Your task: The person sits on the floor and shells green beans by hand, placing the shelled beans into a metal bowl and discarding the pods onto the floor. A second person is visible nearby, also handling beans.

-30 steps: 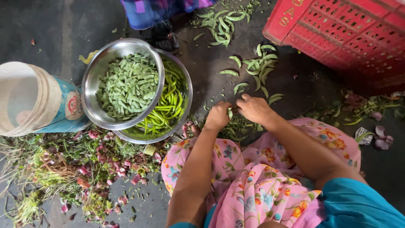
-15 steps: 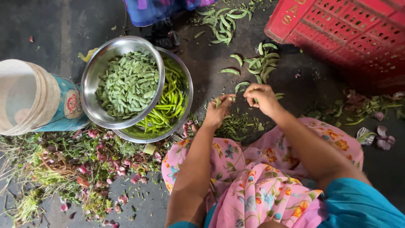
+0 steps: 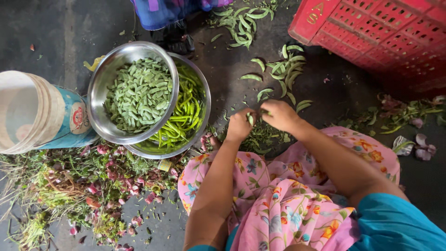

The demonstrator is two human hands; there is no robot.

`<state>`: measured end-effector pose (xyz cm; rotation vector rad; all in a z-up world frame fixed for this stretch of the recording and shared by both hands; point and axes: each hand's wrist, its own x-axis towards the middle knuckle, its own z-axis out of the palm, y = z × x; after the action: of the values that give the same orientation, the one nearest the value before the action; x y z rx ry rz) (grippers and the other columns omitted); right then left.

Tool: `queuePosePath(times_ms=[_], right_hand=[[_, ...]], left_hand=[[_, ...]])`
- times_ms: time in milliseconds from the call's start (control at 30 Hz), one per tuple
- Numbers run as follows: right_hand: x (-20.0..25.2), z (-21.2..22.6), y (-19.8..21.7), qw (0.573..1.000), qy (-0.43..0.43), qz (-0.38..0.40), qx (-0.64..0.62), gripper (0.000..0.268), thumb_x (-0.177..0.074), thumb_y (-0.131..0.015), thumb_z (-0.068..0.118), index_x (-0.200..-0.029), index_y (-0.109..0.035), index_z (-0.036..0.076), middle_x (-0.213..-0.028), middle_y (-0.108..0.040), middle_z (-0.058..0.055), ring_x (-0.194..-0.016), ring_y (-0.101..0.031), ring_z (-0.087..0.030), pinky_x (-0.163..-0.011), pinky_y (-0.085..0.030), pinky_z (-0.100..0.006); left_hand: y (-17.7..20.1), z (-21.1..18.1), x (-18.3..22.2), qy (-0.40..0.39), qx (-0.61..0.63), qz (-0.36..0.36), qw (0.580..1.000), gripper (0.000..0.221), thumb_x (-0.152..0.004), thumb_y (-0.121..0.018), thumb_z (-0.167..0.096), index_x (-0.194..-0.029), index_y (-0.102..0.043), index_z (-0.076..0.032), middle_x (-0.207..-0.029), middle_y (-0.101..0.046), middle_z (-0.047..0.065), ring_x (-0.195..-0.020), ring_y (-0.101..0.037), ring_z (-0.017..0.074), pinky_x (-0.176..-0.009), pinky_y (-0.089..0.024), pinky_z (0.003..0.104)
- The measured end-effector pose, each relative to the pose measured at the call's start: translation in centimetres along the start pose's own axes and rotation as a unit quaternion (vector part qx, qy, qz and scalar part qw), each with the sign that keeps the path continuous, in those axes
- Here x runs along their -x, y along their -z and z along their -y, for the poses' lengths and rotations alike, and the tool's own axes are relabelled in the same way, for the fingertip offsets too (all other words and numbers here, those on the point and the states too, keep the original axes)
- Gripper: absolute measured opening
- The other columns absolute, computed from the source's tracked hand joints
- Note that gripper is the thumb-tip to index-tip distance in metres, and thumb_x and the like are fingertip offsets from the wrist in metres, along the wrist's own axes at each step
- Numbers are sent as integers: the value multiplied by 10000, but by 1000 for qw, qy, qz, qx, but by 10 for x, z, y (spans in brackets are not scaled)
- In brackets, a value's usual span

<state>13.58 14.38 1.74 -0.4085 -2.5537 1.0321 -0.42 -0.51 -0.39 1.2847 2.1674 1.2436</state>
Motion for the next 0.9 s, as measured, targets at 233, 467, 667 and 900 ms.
queuePosePath(times_ms=[233, 467, 667, 900], right_hand=[[6, 32, -4, 988, 99, 20, 117, 170, -864, -712, 169, -890, -586, 60, -878, -636, -116, -837, -663, -336, -682, -532, -444], [-2, 6, 11, 817, -235, 54, -524, 80, -888, -621, 55, -934, -671, 14, -811, -680, -30, -666, -629, -136, -503, -408, -274], [1, -16, -19, 908, -212, 130, -336, 239, -906, -713, 69, -1141, -757, 50, -918, -776, -65, -692, -659, -98, -599, -527, -245], [2, -1, -15, 946, -125, 118, -274, 178, -873, -745, 75, -1045, -756, 30, -926, -770, -52, -807, -693, -98, -733, -570, -280]], left_hand=[[-11, 20, 3, 108, 86, 38, 990, 125, -888, -723, -170, -938, -797, -82, -855, -736, 195, -763, -704, 398, -673, -537, 452], [8, 14, -3, 128, 129, 177, 967, 217, -914, -712, -254, -941, -819, -67, -843, -801, 66, -755, -732, 128, -711, -552, 286], [0, 12, -3, 217, 214, 267, 914, 216, -852, -736, -169, -1037, -776, -64, -827, -740, 42, -652, -635, 119, -583, -504, 299], [-14, 29, 2, 165, 259, 294, 905, 150, -876, -764, -102, -987, -713, -14, -797, -675, 33, -660, -581, 104, -574, -459, 303]])
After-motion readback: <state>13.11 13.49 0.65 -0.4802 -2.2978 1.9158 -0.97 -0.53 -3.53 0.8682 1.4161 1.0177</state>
